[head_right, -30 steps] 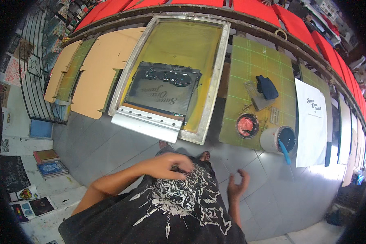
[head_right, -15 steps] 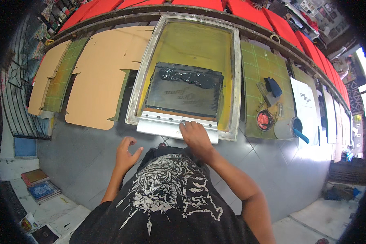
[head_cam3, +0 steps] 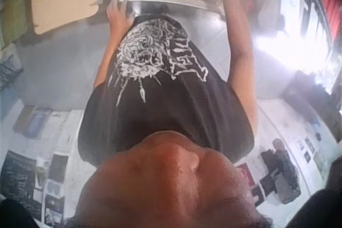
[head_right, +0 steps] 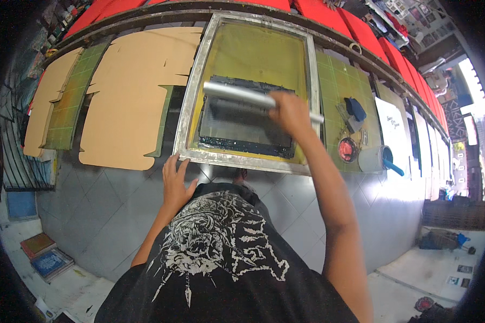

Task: The person performs screen printing by applying ink to a mesh screen with a squeegee, lifting the screen to reveal the printed design on a paper sheet, and then stirring ink in a container with a spatula to apply more to the screen.

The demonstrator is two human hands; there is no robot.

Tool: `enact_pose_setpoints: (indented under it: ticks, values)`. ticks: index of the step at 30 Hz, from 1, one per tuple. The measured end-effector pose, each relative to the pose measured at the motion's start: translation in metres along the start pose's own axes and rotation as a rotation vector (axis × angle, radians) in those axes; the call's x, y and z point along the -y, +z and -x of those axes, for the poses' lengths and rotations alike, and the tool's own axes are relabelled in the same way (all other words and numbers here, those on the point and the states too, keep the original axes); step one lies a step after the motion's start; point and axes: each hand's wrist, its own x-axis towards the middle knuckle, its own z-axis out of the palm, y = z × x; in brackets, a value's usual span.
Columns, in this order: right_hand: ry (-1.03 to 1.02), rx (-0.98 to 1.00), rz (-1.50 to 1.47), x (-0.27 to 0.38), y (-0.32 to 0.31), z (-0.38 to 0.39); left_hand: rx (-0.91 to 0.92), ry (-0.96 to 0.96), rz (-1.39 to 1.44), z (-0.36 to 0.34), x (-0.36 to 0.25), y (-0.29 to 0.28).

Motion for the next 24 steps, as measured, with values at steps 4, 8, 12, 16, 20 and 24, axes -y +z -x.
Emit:
enact_pose_setpoints:
  ticks: [4, 8, 12, 16, 20, 24]
  values:
    - [0.020, 0.047, 0.031, -0.012, -0.004, -0.063, 0.018, -0.006, -0.007, -0.002, 0.002, -0.002]
    - [-0.015, 0.073, 0.036, -0.029, 0.018, -0.080, 0.025, 0.012, -0.019, -0.003, 0.000, -0.006]
    - [-0.017, 0.082, 0.023, -0.036, 0.035, -0.086, 0.022, 0.013, -0.017, -0.004, 0.000, -0.006]
    - [-0.001, 0.085, 0.019, -0.037, 0.042, -0.093, 0.037, -0.010, -0.008, -0.005, 0.000, -0.006]
    - [-0.021, 0.080, 0.043, -0.044, 0.055, -0.093, 0.044, -0.003, -0.010, -0.004, 0.002, -0.006]
    - [-0.044, 0.080, 0.018, -0.043, 0.061, -0.084, 0.015, 0.025, -0.016, -0.003, 0.004, -0.004]
